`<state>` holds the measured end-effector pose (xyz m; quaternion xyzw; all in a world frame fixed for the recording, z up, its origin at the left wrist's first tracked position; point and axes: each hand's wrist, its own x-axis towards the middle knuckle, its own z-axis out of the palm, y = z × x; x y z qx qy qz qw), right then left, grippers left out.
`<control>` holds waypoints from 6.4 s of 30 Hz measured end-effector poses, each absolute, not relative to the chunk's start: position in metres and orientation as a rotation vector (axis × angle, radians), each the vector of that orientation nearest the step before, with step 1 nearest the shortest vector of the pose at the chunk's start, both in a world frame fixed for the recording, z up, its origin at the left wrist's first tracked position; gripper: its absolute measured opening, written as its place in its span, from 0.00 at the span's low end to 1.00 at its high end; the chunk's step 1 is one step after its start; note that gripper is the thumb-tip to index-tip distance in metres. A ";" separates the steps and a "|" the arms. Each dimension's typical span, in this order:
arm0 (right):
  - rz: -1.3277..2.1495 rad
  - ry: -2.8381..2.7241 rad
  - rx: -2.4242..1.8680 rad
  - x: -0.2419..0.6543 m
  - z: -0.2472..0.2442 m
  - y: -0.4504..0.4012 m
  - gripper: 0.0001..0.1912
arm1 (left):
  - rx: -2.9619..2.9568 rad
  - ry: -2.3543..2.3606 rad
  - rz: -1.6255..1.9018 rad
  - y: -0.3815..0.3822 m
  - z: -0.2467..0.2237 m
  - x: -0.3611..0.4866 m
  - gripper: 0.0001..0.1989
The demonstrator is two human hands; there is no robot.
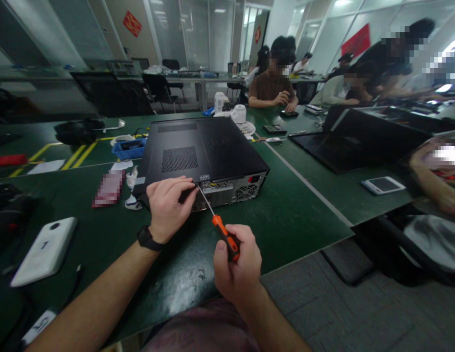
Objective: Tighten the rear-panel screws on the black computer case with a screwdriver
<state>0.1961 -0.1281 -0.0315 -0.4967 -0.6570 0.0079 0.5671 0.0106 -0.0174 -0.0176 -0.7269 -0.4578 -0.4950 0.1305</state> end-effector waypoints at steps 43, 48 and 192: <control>0.072 -1.542 -1.246 0.200 -0.038 -0.129 0.12 | -2.103 -1.299 -1.436 -0.017 -0.019 0.010 0.03; -0.026 -1.565 -1.172 0.196 -0.030 -0.128 0.18 | -2.094 -1.296 -1.440 -0.018 -0.019 0.011 0.03; 0.087 -1.605 -1.243 0.208 -0.029 -0.124 0.08 | -1.996 -1.709 -1.396 -0.042 0.043 -0.100 0.21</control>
